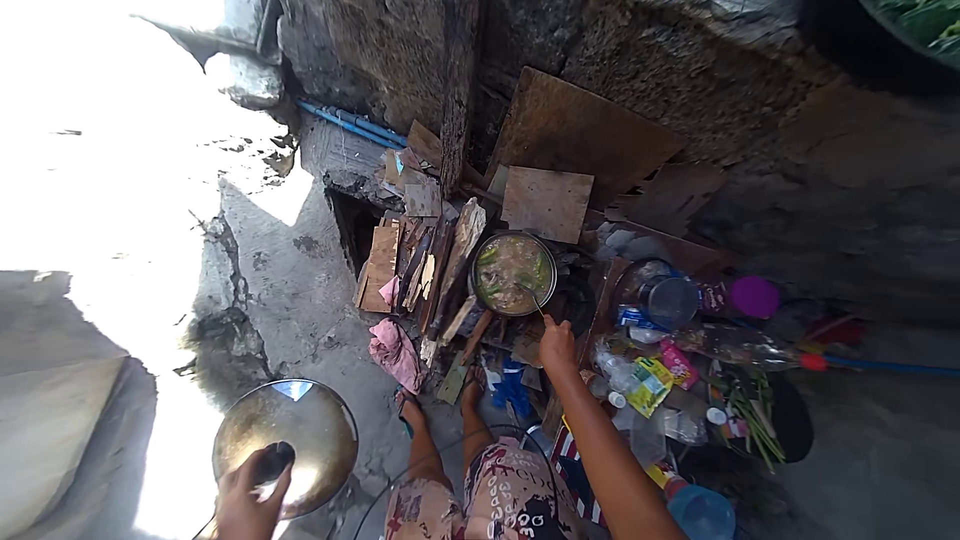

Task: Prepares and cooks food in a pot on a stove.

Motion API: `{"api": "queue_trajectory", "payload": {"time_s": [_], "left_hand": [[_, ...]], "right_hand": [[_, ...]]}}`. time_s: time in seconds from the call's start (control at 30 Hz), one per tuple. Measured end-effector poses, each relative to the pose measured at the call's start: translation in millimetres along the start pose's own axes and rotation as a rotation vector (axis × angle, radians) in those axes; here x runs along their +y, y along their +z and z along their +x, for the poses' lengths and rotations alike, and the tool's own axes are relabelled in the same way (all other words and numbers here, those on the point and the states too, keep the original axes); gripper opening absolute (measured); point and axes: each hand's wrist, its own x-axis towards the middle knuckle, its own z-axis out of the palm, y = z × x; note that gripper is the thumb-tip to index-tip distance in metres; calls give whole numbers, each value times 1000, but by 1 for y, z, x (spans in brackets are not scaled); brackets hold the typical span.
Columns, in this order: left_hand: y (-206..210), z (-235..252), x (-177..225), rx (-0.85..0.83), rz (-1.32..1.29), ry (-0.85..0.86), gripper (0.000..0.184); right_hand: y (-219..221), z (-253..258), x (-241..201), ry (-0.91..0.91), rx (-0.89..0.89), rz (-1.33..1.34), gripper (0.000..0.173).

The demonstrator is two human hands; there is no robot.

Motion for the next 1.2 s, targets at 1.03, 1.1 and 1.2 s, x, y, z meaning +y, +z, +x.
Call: {"api": "queue_trajectory", "payload": {"time_s": [1.03,1.1,1.2], "left_hand": [[-9,3,9,26,22,77,53],[-7,4,8,24,33,75,54],[-5,6,11,13,41,72,54]], "right_hand": [[18,2,-9,-123,33,240,46],[17,-11,0,-74,-19,221,47],[30,-5,1,-38,-66,225,48]]}}
